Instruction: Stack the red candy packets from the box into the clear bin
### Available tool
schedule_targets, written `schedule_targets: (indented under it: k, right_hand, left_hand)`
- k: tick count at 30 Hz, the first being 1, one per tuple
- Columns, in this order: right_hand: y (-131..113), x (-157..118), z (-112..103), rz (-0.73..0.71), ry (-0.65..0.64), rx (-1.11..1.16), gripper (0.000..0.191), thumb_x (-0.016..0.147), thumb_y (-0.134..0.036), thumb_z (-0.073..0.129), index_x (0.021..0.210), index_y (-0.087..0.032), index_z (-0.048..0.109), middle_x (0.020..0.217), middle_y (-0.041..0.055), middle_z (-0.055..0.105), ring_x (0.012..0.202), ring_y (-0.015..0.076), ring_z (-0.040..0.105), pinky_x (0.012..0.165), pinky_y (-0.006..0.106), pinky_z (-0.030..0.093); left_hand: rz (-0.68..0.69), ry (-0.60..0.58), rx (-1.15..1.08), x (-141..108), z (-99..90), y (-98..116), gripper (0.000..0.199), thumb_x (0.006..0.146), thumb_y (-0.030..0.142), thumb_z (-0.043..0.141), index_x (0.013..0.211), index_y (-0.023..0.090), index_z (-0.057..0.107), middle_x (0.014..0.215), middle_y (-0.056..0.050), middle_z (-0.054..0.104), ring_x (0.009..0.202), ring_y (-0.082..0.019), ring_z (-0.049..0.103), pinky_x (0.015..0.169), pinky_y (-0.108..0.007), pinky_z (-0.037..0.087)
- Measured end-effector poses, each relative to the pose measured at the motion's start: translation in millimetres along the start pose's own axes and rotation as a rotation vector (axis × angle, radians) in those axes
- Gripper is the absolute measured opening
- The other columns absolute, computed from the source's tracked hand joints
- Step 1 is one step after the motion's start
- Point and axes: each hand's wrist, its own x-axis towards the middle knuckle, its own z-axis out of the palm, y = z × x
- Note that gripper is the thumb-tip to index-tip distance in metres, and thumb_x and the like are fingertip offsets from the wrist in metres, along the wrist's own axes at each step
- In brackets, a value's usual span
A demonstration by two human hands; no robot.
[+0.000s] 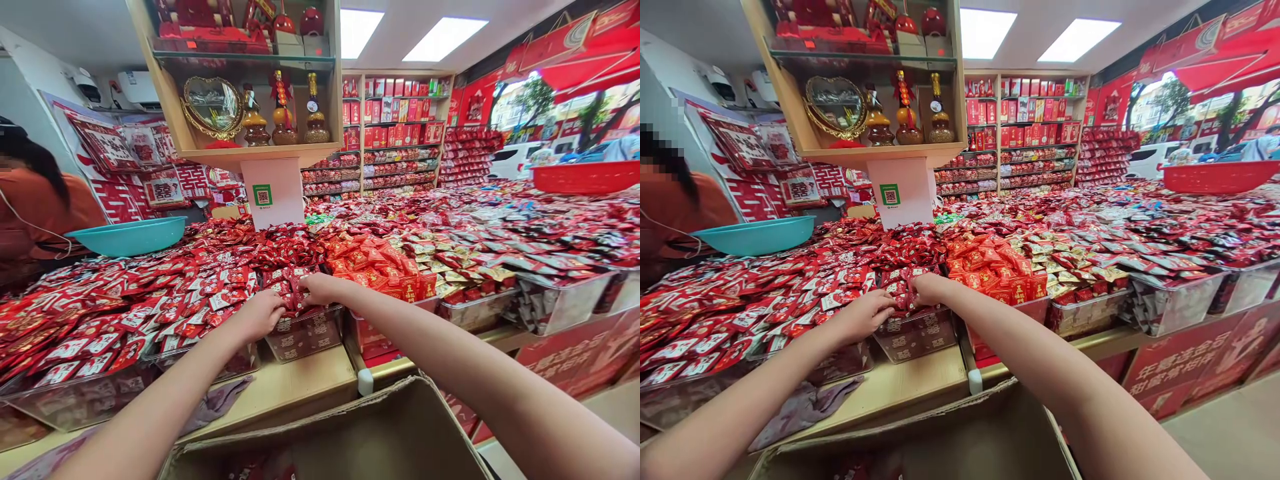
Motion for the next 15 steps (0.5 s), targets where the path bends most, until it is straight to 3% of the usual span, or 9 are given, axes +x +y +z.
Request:
schedule_targets:
  k: [6, 10, 11, 12, 13, 14, 15]
  right_hand:
    - [4, -3, -10, 0.018, 0.041, 0.013, 0.034, 0.069, -0.031, 0.057, 0.097, -0.013, 0.059, 0.095, 0.0122, 0.063, 0.086, 0.0228, 0.058, 0.069, 0.026, 0.041]
    - [-6, -39, -23, 0.026, 0.179, 0.092, 0.025, 0.077, -0.024, 0.045, 0.093, -0.012, 0.06, 0.091, 0.0106, 0.063, 0.087, 0.0194, 0.057, 0.073, 0.026, 0.039]
    - [-14, -56, -22, -0.003, 0.165, 0.202, 0.022, 0.077, -0.022, 0.044, 0.088, -0.014, 0.062, 0.085, 0.0073, 0.064, 0.082, 0.017, 0.057, 0.071, 0.025, 0.04]
    - [-23, -75, -19, -0.069, 0.091, 0.362, 0.019, 0.077, -0.021, 0.045, 0.083, -0.016, 0.063, 0.078, 0.0033, 0.064, 0.075, 0.0144, 0.058, 0.068, 0.023, 0.041]
    - [-34, -95, -13, -0.138, -0.081, 0.543, 0.017, 0.076, -0.023, 0.049, 0.082, -0.02, 0.064, 0.078, 0.0002, 0.064, 0.073, 0.0127, 0.058, 0.066, 0.021, 0.042]
    - [-46, -115, -4, -0.038, -0.122, 0.686, 0.016, 0.076, -0.026, 0.049, 0.081, -0.021, 0.064, 0.079, -0.0005, 0.063, 0.074, 0.0126, 0.058, 0.065, 0.022, 0.043]
    - [-59, -135, 7, 0.0, -0.145, 0.721, 0.018, 0.078, -0.029, 0.048, 0.085, -0.022, 0.062, 0.085, 0.0004, 0.062, 0.076, 0.0127, 0.057, 0.065, 0.023, 0.044]
  left_hand:
    - [-0.012, 0.042, -0.033, 3, -7.4, -2, 0.023, 0.076, 0.017, 0.043, 0.073, 0.017, 0.066, 0.078, -0.006, 0.067, 0.075, -0.017, 0.059, 0.071, -0.028, 0.046]
    - [-0.024, 0.201, -0.049, -32, -14.3, 23, 0.025, 0.081, 0.022, 0.038, 0.09, 0.019, 0.061, 0.093, -0.007, 0.065, 0.088, -0.019, 0.057, 0.081, -0.032, 0.042]
    - [-0.023, 0.279, -0.056, -47, -11.1, 33, 0.025, 0.082, 0.021, 0.037, 0.094, 0.02, 0.059, 0.094, -0.007, 0.065, 0.088, -0.018, 0.057, 0.082, -0.032, 0.042]
    - [0.03, 0.43, -0.076, -62, -5.1, 45, 0.023, 0.081, 0.02, 0.04, 0.095, 0.021, 0.058, 0.088, -0.006, 0.066, 0.084, -0.018, 0.059, 0.078, -0.031, 0.043]
    - [0.125, 0.565, -0.064, -75, 3.5, 56, 0.021, 0.079, 0.02, 0.043, 0.094, 0.023, 0.058, 0.08, -0.006, 0.067, 0.077, -0.018, 0.06, 0.073, -0.031, 0.045]
    - [0.236, 0.614, -0.038, -86, 14.1, 68, 0.019, 0.078, 0.021, 0.046, 0.092, 0.024, 0.058, 0.072, -0.005, 0.067, 0.07, -0.019, 0.061, 0.066, -0.031, 0.046]
    - [0.351, 0.577, -0.039, -95, 26.1, 80, 0.016, 0.077, 0.021, 0.047, 0.086, 0.025, 0.059, 0.058, -0.002, 0.064, 0.056, -0.017, 0.059, 0.053, -0.028, 0.046]
